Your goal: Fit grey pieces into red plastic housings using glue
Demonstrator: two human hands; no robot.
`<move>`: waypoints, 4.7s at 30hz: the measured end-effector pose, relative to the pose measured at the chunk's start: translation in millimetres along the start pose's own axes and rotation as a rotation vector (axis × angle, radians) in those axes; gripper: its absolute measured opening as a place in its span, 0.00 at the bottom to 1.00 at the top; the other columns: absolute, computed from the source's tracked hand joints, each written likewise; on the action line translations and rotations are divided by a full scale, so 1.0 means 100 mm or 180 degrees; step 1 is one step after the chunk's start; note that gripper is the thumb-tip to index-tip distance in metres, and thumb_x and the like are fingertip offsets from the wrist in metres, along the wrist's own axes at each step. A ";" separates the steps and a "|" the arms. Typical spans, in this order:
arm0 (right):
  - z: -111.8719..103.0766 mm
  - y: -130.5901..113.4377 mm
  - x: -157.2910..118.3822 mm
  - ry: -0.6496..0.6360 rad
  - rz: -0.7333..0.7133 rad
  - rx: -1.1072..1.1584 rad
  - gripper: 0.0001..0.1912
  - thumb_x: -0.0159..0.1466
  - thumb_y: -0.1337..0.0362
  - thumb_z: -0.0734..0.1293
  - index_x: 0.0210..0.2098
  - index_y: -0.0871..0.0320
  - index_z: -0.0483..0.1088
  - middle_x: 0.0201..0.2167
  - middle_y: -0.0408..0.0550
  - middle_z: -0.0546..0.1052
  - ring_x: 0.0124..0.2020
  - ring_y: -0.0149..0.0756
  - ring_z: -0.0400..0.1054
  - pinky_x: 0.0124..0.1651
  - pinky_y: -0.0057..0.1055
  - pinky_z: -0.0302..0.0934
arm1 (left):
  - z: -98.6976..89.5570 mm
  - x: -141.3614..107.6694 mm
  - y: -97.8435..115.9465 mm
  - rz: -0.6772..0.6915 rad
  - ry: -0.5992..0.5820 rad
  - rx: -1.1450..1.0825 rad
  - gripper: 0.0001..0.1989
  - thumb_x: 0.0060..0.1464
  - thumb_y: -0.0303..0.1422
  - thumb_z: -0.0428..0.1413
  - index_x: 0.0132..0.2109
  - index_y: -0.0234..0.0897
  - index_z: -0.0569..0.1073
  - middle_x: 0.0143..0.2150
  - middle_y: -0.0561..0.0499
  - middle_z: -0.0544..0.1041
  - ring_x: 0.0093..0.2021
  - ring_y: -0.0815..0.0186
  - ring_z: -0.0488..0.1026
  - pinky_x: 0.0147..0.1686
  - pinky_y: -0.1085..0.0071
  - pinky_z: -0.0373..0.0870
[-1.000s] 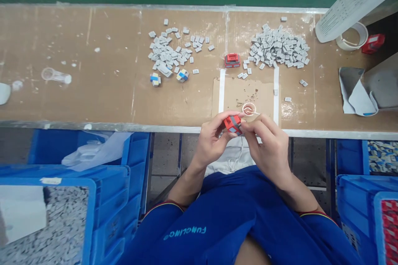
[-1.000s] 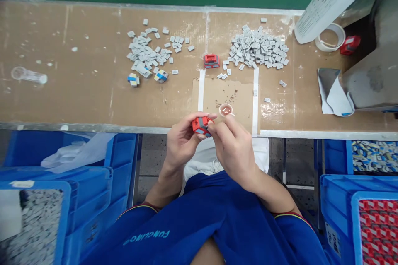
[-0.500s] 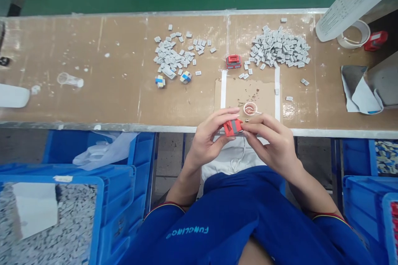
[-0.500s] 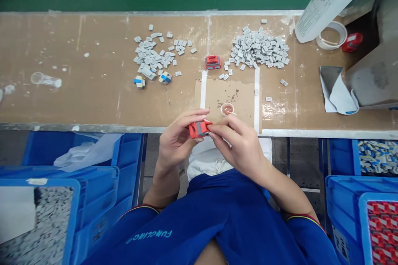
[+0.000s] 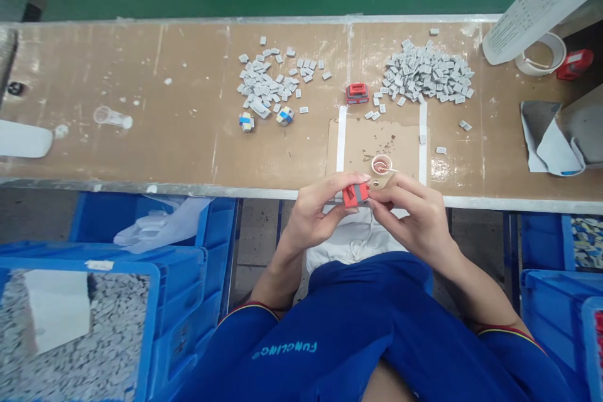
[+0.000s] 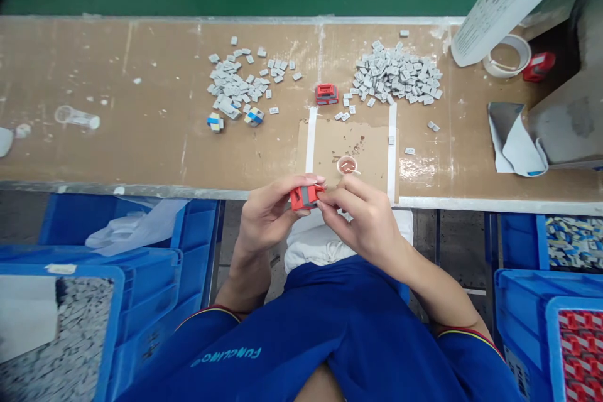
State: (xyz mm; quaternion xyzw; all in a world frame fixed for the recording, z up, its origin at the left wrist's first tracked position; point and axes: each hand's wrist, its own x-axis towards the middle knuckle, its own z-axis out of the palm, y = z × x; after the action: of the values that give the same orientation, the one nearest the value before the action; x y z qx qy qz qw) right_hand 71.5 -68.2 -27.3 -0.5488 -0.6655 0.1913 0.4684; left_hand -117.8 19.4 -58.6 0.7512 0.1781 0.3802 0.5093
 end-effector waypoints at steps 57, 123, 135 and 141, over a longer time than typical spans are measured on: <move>0.06 -0.05 -0.07 0.0170 0.0229 0.0450 0.22 0.72 0.68 0.68 0.63 0.52 0.68 0.57 0.57 0.77 0.62 0.45 0.73 0.64 0.47 0.73 | 0.04 0.07 0.44 0.0261 0.0599 0.1276 0.12 0.61 0.22 0.64 0.49 0.40 0.82 0.43 0.50 0.83 0.42 0.68 0.81 0.42 0.72 0.80; 0.05 0.01 -0.06 0.0435 0.0096 -0.0354 0.21 0.74 0.65 0.66 0.65 0.54 0.69 0.51 0.55 0.82 0.48 0.40 0.79 0.52 0.36 0.76 | 0.29 0.08 0.23 -0.0104 0.0729 0.0554 0.07 0.61 0.22 0.64 0.43 0.38 0.82 0.34 0.52 0.78 0.32 0.71 0.74 0.31 0.74 0.70; -0.01 -0.09 -0.02 0.0263 0.0994 0.0371 0.19 0.75 0.60 0.65 0.63 0.52 0.73 0.49 0.51 0.83 0.43 0.36 0.80 0.45 0.35 0.76 | 0.25 0.07 0.33 -0.1163 0.0666 -0.0144 0.02 0.60 0.31 0.67 0.40 0.41 0.86 0.32 0.52 0.78 0.32 0.69 0.74 0.32 0.72 0.70; -0.01 -0.11 0.00 0.0386 0.0786 0.0132 0.18 0.74 0.60 0.66 0.61 0.54 0.74 0.50 0.51 0.83 0.40 0.34 0.79 0.44 0.33 0.76 | 0.27 0.08 0.32 -0.1279 0.0758 -0.0449 0.05 0.59 0.33 0.68 0.42 0.41 0.86 0.37 0.49 0.80 0.37 0.66 0.78 0.37 0.69 0.77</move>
State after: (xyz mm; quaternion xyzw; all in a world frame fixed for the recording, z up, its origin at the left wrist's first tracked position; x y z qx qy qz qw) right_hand 65.9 -72.2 -18.6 -0.6273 -0.5593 0.2277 0.4918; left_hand -96.2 -6.1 -31.9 0.6131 0.3558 0.3687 0.6014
